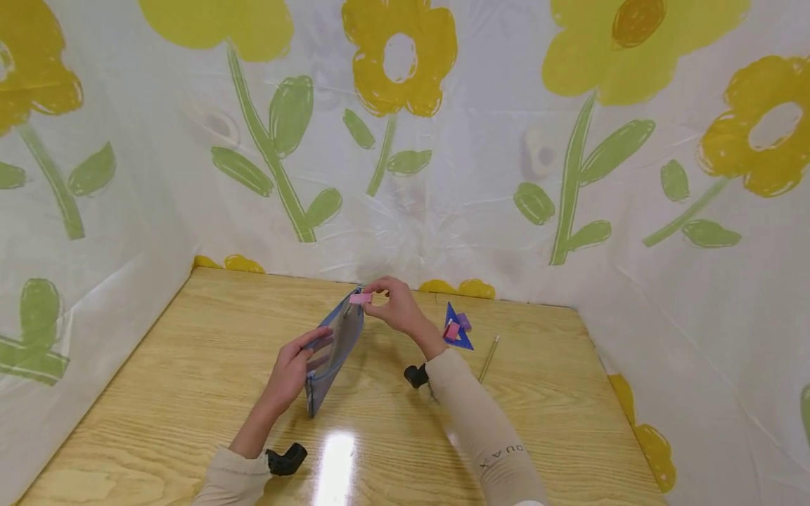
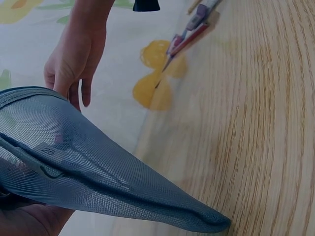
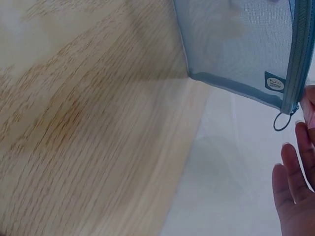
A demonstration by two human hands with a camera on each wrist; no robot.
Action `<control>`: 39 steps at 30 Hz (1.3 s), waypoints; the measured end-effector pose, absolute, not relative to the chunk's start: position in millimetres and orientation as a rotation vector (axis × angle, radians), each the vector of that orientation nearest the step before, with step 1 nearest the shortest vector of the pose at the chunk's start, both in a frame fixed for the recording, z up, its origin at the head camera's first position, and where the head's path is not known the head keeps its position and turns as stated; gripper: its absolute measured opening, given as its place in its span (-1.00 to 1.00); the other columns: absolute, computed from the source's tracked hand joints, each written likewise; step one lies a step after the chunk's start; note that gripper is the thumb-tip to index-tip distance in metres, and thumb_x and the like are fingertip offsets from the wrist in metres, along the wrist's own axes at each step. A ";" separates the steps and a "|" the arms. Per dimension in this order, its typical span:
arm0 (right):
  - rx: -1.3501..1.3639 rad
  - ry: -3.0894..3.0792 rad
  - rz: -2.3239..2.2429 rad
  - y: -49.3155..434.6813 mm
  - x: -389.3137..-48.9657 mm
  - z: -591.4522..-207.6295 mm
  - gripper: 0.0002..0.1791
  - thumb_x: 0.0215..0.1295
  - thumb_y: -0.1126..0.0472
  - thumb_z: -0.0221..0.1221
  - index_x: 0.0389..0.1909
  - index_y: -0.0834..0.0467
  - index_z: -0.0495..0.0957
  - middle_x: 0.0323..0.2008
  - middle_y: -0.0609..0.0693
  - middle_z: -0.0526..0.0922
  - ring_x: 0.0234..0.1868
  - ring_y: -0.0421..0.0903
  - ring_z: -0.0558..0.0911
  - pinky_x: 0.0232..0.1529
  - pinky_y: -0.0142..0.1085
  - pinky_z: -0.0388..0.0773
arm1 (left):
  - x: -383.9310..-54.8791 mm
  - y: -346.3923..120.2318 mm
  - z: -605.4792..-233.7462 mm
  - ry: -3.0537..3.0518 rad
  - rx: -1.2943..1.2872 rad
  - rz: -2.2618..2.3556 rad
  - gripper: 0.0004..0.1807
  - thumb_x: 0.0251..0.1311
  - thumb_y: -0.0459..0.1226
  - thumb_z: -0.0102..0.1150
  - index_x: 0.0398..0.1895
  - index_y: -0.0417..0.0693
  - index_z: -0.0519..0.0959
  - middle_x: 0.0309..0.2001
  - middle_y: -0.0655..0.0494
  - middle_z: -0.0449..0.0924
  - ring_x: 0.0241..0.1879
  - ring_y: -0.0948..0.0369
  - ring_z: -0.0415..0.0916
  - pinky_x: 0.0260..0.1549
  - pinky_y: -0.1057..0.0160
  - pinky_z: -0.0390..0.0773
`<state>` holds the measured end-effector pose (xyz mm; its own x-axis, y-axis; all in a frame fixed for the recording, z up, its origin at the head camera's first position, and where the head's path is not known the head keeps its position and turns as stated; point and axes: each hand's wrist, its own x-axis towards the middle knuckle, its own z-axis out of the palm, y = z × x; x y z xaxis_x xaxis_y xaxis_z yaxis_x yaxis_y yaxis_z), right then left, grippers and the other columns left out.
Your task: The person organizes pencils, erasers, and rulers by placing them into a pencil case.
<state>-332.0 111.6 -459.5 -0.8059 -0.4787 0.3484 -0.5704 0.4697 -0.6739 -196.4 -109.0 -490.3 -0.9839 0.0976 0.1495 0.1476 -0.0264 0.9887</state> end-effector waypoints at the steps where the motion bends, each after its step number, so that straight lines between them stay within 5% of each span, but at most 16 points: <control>1: 0.936 -2.598 1.251 111.1 -332.2 -459.2 -0.79 0.24 0.28 0.36 -0.11 0.20 0.72 -0.04 0.12 0.70 0.04 0.24 0.61 0.04 0.15 0.60 | -196.4 -109.1 -490.5 -2.166 -0.273 -2.208 -0.43 0.41 -0.57 -0.52 0.40 -0.49 0.32 0.40 -0.44 0.30 0.39 -0.28 0.31 0.29 -0.29 0.45; 8: 0.998 -2.608 1.217 105.7 -330.5 -455.1 -0.74 0.23 0.30 0.38 -0.07 0.26 0.72 -0.02 0.14 0.68 0.03 0.14 0.59 0.08 0.24 0.57 | -197.5 -109.2 -491.0 -2.171 -0.271 -2.209 -0.43 0.40 -0.57 -0.50 0.39 -0.49 0.33 0.37 -0.43 0.33 0.38 -0.29 0.32 0.29 -0.31 0.43; 18: 0.930 -2.592 1.243 114.1 -327.0 -458.5 -0.72 0.28 0.24 0.36 0.00 0.17 0.71 0.02 0.07 0.69 0.03 0.07 0.59 0.04 -0.01 0.62 | -196.7 -110.9 -492.0 -2.172 -0.266 -2.207 -0.44 0.41 -0.56 -0.49 0.39 -0.48 0.33 0.38 -0.43 0.32 0.38 -0.30 0.32 0.27 -0.31 0.46; 27: 0.864 -2.540 1.418 131.5 -314.0 -460.9 -0.70 0.31 0.23 0.35 0.05 0.14 0.69 0.06 0.20 0.66 0.05 0.10 0.57 0.13 0.23 0.56 | -196.8 -113.4 -488.9 -2.160 -0.254 -2.198 -0.43 0.41 -0.56 -0.49 0.39 -0.46 0.34 0.38 -0.42 0.34 0.36 -0.29 0.35 0.25 -0.30 0.49; 39: 0.735 -2.543 1.504 167.4 -289.4 -478.4 -0.71 0.35 0.24 0.31 0.07 0.12 0.69 0.09 0.11 0.66 0.11 0.23 0.57 0.14 0.19 0.56 | -195.5 -109.4 -494.0 -2.133 -0.279 -2.223 -0.43 0.40 -0.57 -0.51 0.39 -0.50 0.33 0.39 -0.44 0.31 0.37 -0.30 0.34 0.28 -0.30 0.44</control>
<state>-289.4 167.4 -478.4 -0.8791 -0.3545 0.3186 -0.4501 0.3971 -0.7998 -195.5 -109.4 -494.0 -0.9825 0.0896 0.1631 0.1593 -0.0484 0.9860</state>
